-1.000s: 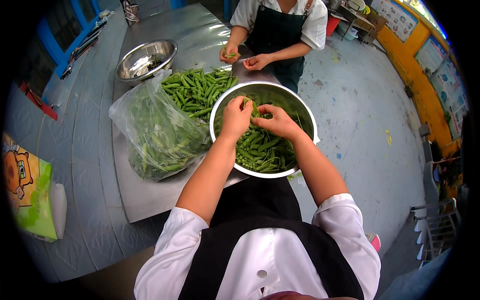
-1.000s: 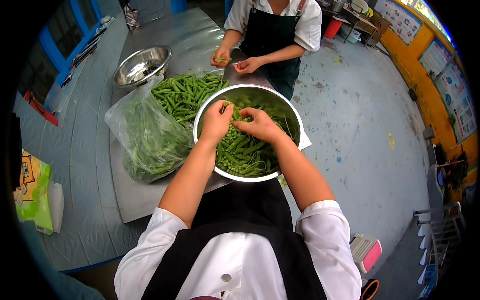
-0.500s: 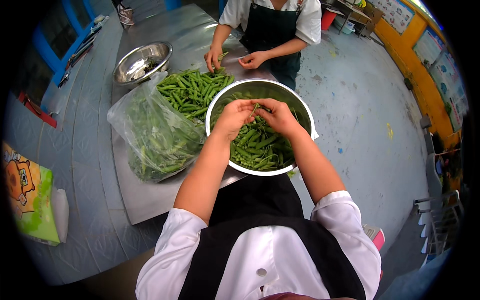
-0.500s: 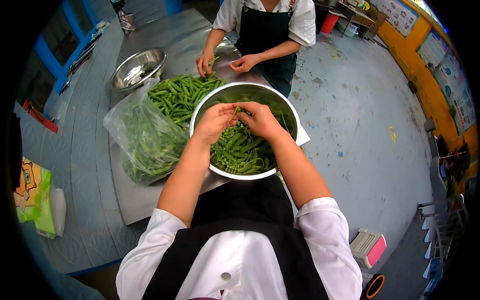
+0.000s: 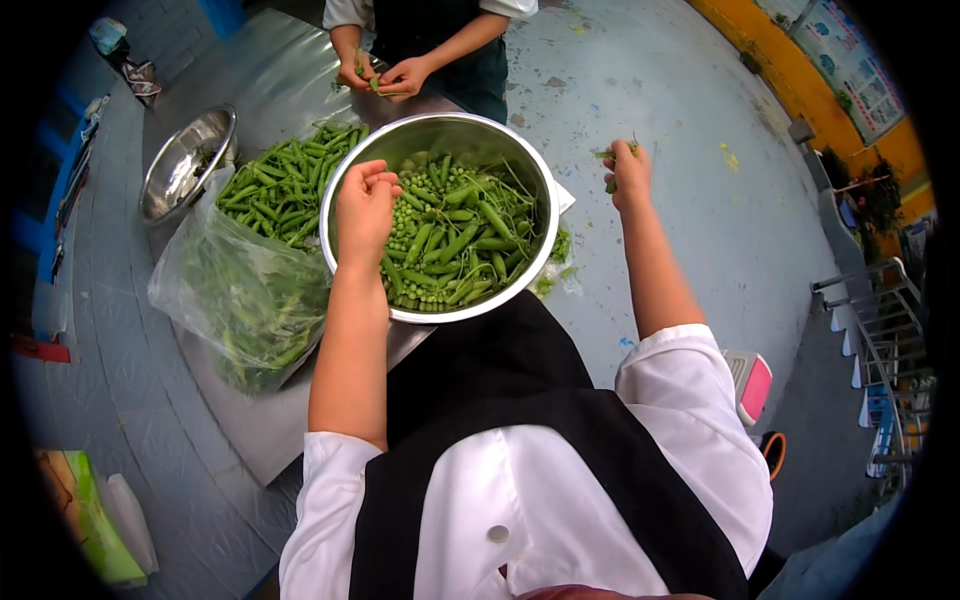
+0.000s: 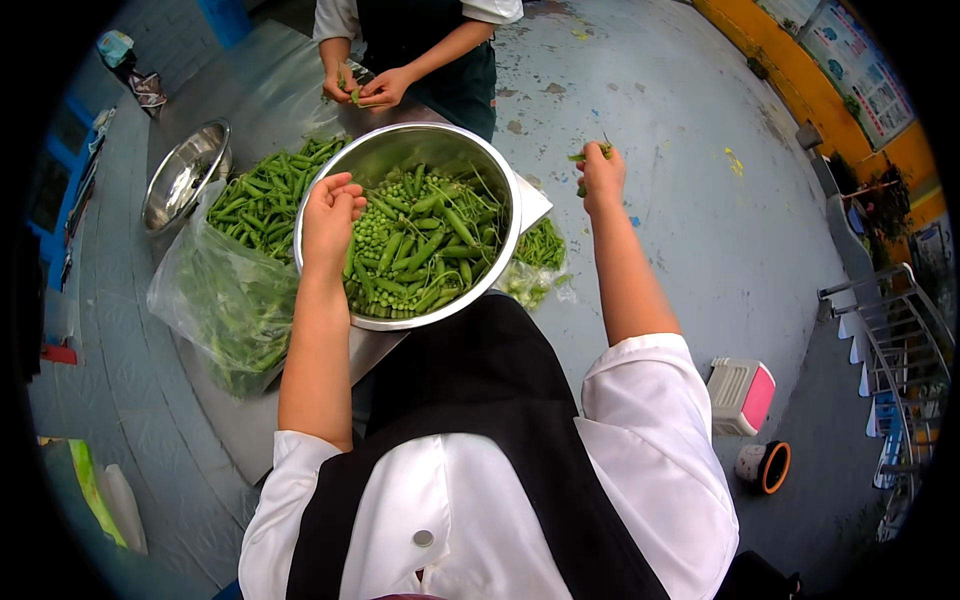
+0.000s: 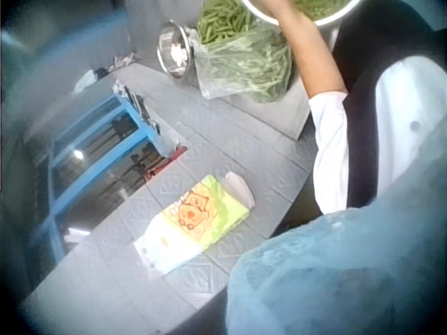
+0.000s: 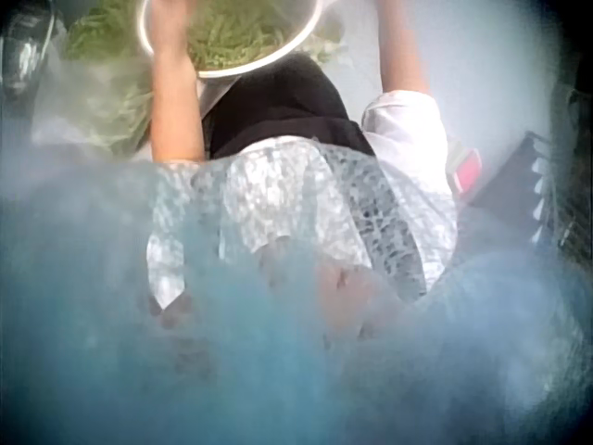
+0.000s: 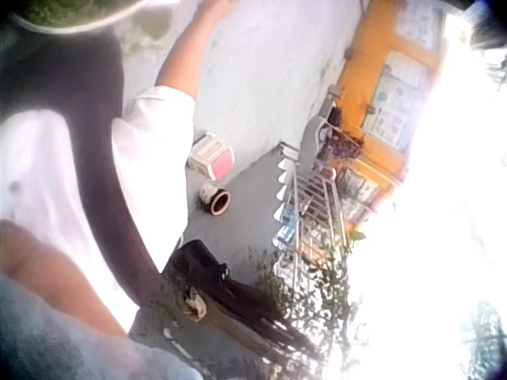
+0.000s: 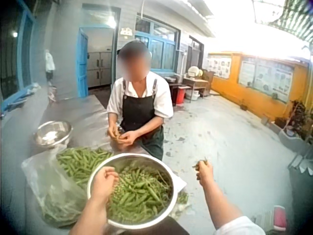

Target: The person stands at a stainless steel table and shells green peas by hand, placing the peas into a large metal bowl. Another person in an apron is visible in the background, also shelling peas. The recorder occasionally reaches into a plastic bag to retrieve more pea pods.

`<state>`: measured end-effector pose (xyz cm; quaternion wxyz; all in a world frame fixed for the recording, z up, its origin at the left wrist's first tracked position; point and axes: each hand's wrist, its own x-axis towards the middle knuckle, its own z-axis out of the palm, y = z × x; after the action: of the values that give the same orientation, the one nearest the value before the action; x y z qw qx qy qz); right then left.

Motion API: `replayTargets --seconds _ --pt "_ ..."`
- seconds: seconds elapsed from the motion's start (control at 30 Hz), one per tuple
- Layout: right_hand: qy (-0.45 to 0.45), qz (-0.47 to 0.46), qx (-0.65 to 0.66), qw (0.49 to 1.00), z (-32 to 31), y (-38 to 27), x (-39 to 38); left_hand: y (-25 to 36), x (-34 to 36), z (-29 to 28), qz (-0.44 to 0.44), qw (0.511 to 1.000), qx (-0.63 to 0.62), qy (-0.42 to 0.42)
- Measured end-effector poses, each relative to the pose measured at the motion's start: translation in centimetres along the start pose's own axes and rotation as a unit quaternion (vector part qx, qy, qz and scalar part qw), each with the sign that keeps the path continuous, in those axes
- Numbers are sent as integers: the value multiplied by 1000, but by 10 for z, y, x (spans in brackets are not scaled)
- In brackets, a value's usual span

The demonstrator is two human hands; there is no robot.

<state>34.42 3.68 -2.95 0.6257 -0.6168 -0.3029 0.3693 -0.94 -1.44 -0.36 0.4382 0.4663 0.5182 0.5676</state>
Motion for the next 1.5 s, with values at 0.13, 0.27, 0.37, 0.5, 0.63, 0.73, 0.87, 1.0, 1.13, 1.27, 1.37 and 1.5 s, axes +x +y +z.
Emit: replayTargets --seconds 0.13,0.27,0.37,0.5,0.63,0.73,0.87,1.0,1.13,1.27,1.37,1.5 --pt "19 149 -239 959 -24 51 40 -9 7 -3 19 999 -5 49" --pt "23 48 -373 926 -29 71 64 -5 4 1 8 996 -50 79" --pt "-66 -109 -109 986 19 25 35 1 5 1 10 995 -63 81" --pt "-328 -309 -151 880 102 -44 -58 7 2 1 14 994 -59 86" --pt "-611 -407 -324 597 161 -35 -129 3 3 -3 51 987 -69 135" --pt "-550 -483 -552 400 183 11 -148 -2 7 -4 55 987 -63 134" --pt "-499 -535 -535 423 173 11 -142 -2 5 -3 50 986 -51 154" --pt "-495 -346 -430 671 157 -27 -130 -7 9 -5 78 975 -57 201" --pt "-462 -344 -261 775 148 -32 -131 -8 6 -1 -21 998 -23 51" --pt "-411 -452 -252 751 151 -20 -141 -4 0 2 -75 993 -78 -47" --pt "-398 -457 -290 740 152 -15 -148 0 -1 0 -93 983 -152 -44" --pt "-398 -461 -323 724 148 -9 -151 -5 0 -4 -118 974 -176 -75"
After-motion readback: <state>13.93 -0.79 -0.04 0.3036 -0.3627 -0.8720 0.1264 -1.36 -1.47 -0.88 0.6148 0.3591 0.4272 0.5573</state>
